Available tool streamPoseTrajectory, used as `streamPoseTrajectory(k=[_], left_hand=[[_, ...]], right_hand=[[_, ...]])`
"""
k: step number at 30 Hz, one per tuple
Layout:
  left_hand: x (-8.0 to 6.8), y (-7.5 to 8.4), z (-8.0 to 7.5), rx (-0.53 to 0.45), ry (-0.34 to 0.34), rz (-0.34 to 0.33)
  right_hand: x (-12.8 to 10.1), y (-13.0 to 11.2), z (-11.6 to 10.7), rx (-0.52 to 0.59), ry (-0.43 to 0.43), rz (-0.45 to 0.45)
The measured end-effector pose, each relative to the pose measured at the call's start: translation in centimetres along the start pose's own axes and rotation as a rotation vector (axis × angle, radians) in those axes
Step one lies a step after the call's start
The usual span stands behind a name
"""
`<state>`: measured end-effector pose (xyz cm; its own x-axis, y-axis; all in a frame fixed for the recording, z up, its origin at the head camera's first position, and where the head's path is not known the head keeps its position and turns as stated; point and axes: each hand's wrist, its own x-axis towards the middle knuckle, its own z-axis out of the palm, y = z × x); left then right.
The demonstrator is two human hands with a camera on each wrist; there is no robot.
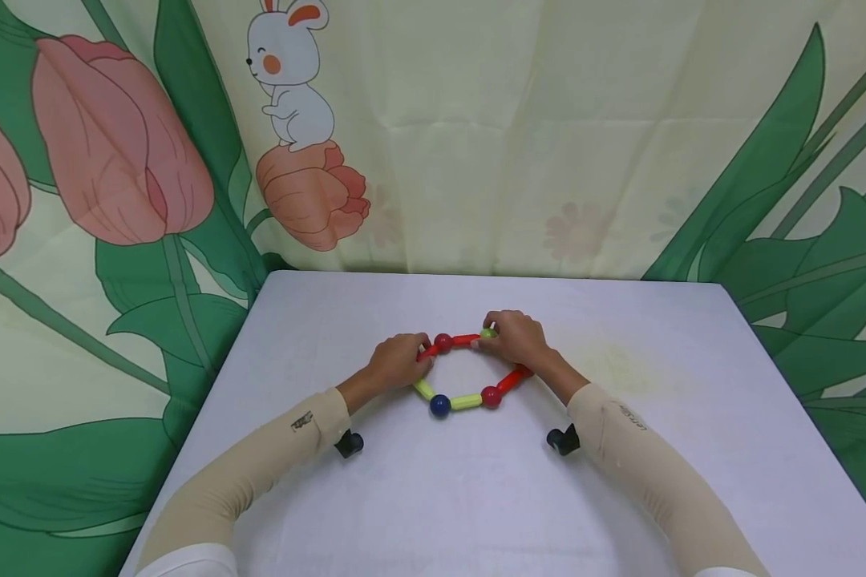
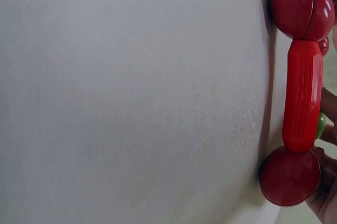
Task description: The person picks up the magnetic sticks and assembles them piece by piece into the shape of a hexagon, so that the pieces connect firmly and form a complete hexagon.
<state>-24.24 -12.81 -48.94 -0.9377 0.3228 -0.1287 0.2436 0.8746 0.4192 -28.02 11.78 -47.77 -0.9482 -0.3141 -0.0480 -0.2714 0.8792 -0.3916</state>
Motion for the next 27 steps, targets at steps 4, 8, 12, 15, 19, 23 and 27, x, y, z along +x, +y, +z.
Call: streamPoseTrajectory(k=[4, 8, 12, 15, 19, 23, 27], left_hand=[[0.0, 0.2, 0.0, -0.01, 0.035, -0.03], [0.2, 0.3, 0.1, -0.016, 0.06, -0.044], [0.4, 0.3, 0.1, -0.028, 0.07, -0.049], [0.4, 0.3, 0.2, -0.035, 0.074, -0.051], [0.5, 0.2, 0.2, -0.038, 0.08, -0.04], [0.5, 0.1, 0.4, -0.045, 0.084, -0.028], [0.5, 0.0, 0.5, -0.051, 0.074, -0.028]], right_hand=[[0.1, -0.2, 0.1, -0.015, 0.003, -0.01], [0.1, -0.5, 0.0, -0.025, -0.006, -0.015], [0.1, -0.9, 0.1, -0.032, -0.008, -0.013], [0.1, -1.0, 0.1, -0.033, -0.009, -0.008], [0.0, -1.0, 0.1, -0.041, -0.001, -0.004], [-0.1, -1.0, 0.1, -0.05, 0.01, -0.007], [-0.1, -1.0, 0.1, -0.04, -0.003, -0.012]])
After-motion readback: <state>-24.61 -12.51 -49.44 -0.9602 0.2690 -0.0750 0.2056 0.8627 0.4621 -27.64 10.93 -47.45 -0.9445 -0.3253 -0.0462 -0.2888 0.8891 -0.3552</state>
